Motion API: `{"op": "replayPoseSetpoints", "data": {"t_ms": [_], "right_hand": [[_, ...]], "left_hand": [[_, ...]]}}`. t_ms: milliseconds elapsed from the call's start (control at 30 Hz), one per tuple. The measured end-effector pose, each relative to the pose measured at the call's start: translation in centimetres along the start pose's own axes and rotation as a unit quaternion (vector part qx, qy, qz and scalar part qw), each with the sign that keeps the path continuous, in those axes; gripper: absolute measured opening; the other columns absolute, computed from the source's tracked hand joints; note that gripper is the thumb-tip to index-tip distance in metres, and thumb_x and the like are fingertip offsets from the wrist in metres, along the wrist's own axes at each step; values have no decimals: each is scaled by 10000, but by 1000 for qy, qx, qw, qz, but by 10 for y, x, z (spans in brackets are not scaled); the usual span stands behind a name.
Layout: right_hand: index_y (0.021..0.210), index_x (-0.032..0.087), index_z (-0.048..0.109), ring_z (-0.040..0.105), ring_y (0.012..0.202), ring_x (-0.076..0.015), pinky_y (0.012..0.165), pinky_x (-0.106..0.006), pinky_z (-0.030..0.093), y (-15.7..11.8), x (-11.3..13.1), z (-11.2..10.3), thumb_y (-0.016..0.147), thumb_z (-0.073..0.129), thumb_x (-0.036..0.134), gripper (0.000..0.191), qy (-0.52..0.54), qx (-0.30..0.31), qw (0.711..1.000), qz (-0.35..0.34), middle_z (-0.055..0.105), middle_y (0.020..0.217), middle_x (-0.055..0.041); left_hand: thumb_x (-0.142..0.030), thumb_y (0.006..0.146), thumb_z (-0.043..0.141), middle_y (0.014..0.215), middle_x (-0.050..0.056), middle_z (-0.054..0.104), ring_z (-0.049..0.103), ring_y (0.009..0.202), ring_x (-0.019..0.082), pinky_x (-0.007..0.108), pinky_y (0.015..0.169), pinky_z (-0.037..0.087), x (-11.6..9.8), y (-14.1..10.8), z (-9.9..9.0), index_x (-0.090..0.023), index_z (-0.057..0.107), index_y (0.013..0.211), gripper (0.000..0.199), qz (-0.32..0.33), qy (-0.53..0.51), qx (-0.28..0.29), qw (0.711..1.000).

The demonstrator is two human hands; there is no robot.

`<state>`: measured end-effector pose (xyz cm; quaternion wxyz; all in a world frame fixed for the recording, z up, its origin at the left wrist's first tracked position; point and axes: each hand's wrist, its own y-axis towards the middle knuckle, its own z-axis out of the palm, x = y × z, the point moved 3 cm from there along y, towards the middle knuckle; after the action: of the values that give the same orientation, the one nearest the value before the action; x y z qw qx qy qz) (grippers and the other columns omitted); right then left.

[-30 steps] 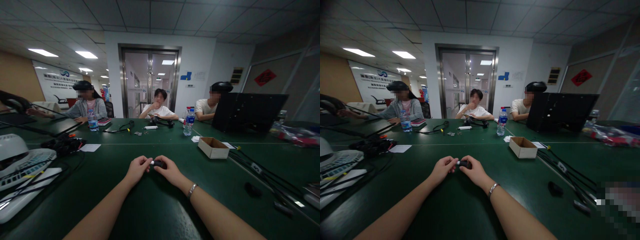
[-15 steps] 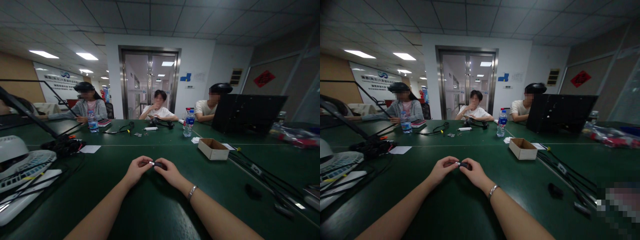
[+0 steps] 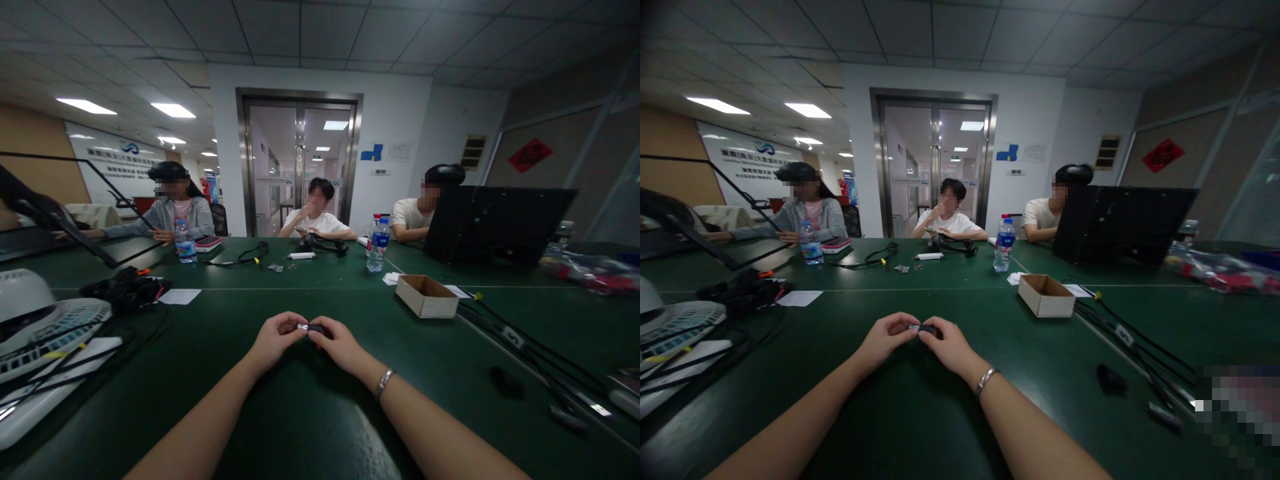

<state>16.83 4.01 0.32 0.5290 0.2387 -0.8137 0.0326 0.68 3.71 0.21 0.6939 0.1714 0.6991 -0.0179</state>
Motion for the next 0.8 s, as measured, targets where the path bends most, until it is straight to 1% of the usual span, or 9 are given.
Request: {"op": "replayPoseSetpoints", "data": {"t_ms": [167,333,467,567,700,800], "right_hand": [[931,160,608,478,584,-108,554,-234,372,2,-3,1,854,520,313,192,5,5,1000,4,504,654,27],[864,170,600,443,580,-109,559,-236,353,3,-4,0,864,500,351,207,-3,2,1000,-11,474,626,34],[831,176,583,425,574,-112,557,-236,338,3,-7,0,869,481,427,274,3,5,1000,-7,459,610,35],[766,173,547,400,557,-105,525,-229,317,4,-10,1,873,445,493,353,19,14,1000,14,434,601,36],[735,171,510,390,547,-98,510,-224,310,5,-10,2,873,421,526,391,40,16,999,23,420,602,40],[750,173,516,402,547,-100,521,-226,323,4,-8,1,880,427,504,366,27,7,999,20,429,593,44]], "left_hand": [[-304,700,716,921,54,686,632,904,188,352,890,464,-1,-2,1,-152,642,914,272,2,3,15,1000],[-295,677,738,891,48,688,633,883,183,339,879,465,-2,-1,3,-148,645,900,283,1,7,7,1000],[-285,688,729,908,52,686,633,893,186,342,880,467,-3,-1,4,-148,640,907,274,4,4,9,1000],[-277,685,728,917,60,687,633,899,191,353,886,465,-4,-2,5,-143,637,898,268,7,-1,19,1000],[-284,669,736,939,70,685,631,917,197,359,905,457,-6,-3,7,-140,631,917,305,2,-1,24,1000],[-314,676,730,1013,78,667,626,953,201,344,884,466,-5,-2,5,-161,604,1009,388,0,9,0,1000]]}}
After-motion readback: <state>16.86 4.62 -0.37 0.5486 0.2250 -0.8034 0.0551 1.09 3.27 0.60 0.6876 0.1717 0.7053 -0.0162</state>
